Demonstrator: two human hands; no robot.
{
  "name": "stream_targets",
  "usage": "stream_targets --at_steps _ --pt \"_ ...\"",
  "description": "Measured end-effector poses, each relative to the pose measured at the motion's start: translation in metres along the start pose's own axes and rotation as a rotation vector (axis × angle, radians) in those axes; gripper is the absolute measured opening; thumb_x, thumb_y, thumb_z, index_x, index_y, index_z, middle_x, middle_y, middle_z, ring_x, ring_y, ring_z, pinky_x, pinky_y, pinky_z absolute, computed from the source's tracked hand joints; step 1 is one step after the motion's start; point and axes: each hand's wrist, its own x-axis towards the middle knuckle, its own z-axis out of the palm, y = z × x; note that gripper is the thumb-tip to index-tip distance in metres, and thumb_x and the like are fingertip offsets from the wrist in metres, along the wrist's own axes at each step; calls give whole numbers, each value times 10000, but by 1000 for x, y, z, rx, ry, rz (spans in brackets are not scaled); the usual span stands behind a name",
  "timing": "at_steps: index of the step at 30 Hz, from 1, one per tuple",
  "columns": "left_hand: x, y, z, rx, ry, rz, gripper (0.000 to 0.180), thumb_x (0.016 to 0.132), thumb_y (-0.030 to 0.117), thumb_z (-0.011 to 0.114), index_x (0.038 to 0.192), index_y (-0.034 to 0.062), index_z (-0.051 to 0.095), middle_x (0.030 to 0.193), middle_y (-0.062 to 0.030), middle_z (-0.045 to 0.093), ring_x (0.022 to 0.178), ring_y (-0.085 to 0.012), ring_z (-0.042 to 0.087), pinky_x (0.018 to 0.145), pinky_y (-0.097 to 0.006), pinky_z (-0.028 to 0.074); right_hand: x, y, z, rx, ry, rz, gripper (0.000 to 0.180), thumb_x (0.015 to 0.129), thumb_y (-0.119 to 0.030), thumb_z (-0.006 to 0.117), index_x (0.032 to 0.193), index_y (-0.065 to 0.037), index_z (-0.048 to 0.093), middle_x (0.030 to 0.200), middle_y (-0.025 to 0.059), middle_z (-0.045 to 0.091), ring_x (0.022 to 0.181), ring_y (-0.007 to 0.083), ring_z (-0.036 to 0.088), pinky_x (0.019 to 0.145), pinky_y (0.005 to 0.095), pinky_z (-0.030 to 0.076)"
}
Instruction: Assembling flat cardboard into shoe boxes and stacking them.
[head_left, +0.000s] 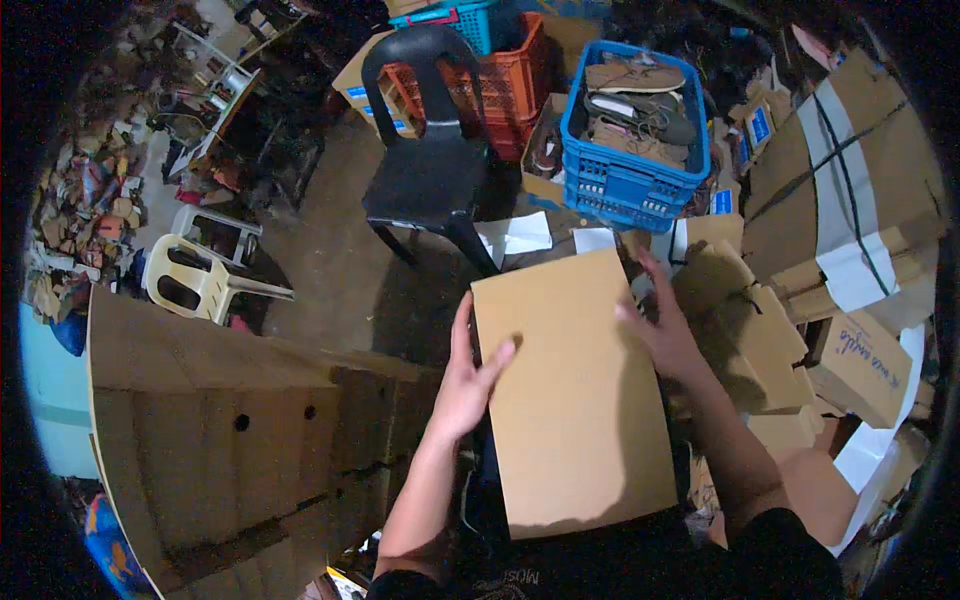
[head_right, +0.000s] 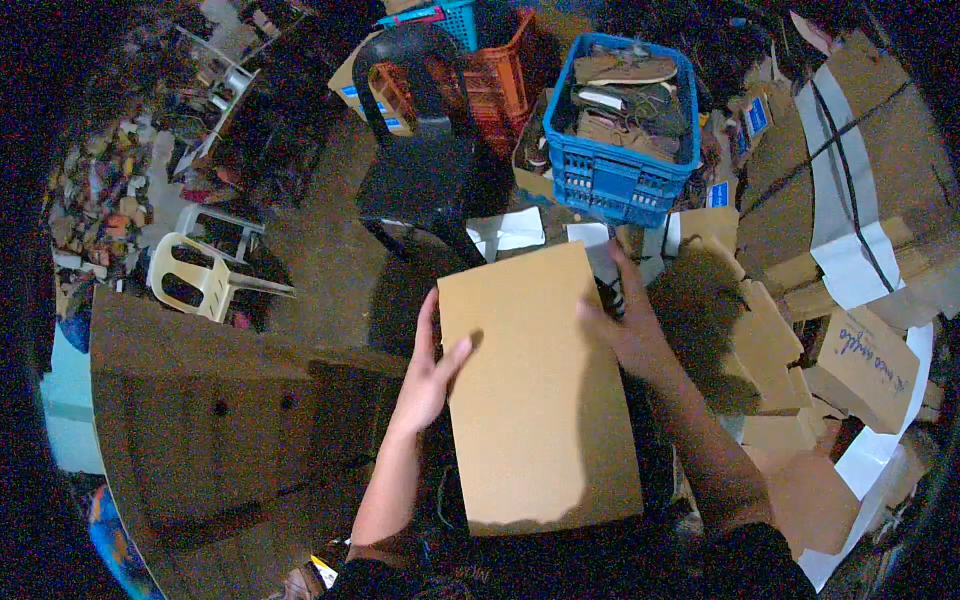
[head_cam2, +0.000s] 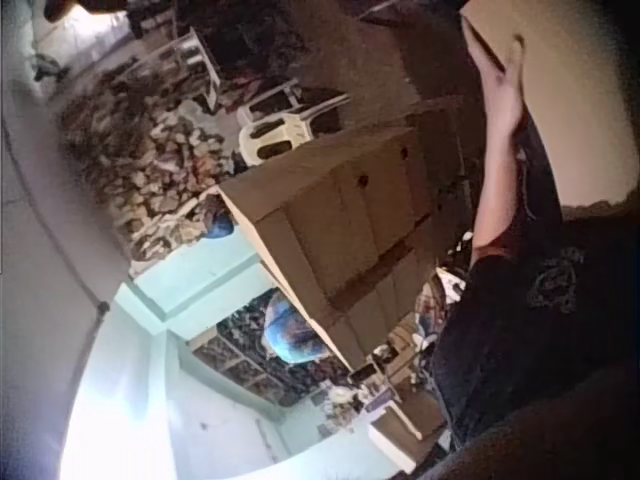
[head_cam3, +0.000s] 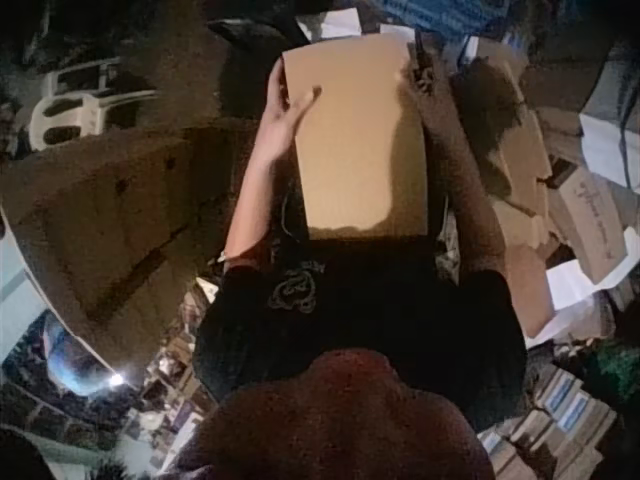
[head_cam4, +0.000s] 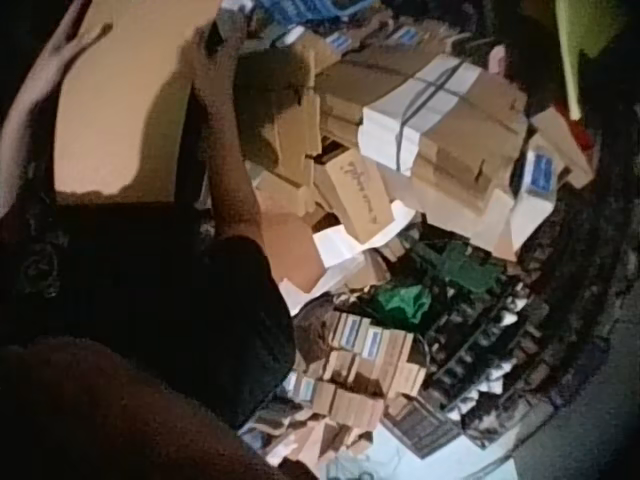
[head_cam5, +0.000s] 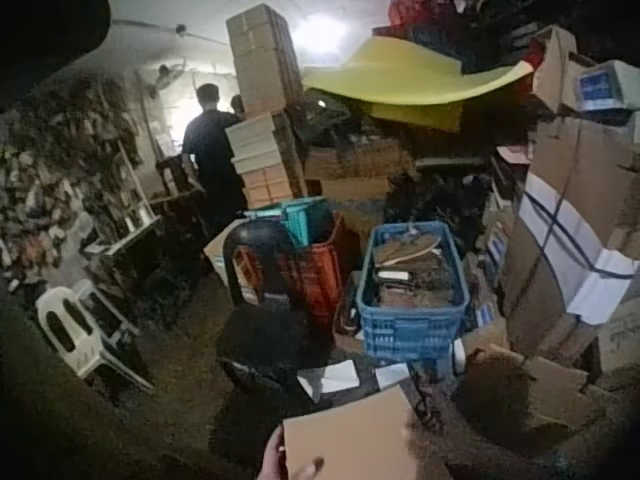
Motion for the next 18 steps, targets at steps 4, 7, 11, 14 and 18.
stream_targets --at_steps 4,7,11,14,18 --pt "-89 35 0 395 -150 28 949 989 249 660 1628 0 3 1696 -253 37 1577 -357 98 1268 -454 125 -75 -92 -27 -595 -266 -191 890 878 -397 755 1589 -75 328 1692 224 133 1573 440 53 1236 558 178" --pt "-113 33 29 620 -206 109 935 976 274 680 1624 -15 70 1677 -316 -36 1550 -510 16 1247 -566 106 -116 -95 -19 -720 -453 -143 904 841 -441 768 1571 -77 377 1684 242 142 1552 504 52 1226 600 164" --pt "-109 7 40 679 -68 243 869 964 247 696 1615 -7 180 1674 -323 36 1547 -517 64 1239 -565 144 -110 -80 -12 -668 -481 -155 895 840 -439 772 1557 -60 395 1676 251 154 1536 535 70 1226 599 165" --pt "-97 -13 34 492 -32 215 844 972 151 671 1623 -2 156 1700 -253 32 1579 -369 104 1261 -472 141 -105 -67 -6 -511 -461 -125 936 837 -391 770 1594 -66 325 1678 233 170 1548 461 137 1238 554 172" --pt "-71 -33 42 -390 84 23 866 1000 197 621 1646 41 65 1701 -170 141 1559 -267 166 1253 -399 160 -108 -39 2 83 -123 -61 979 854 -227 710 1656 -135 155 1679 152 205 1503 277 290 1193 437 327"
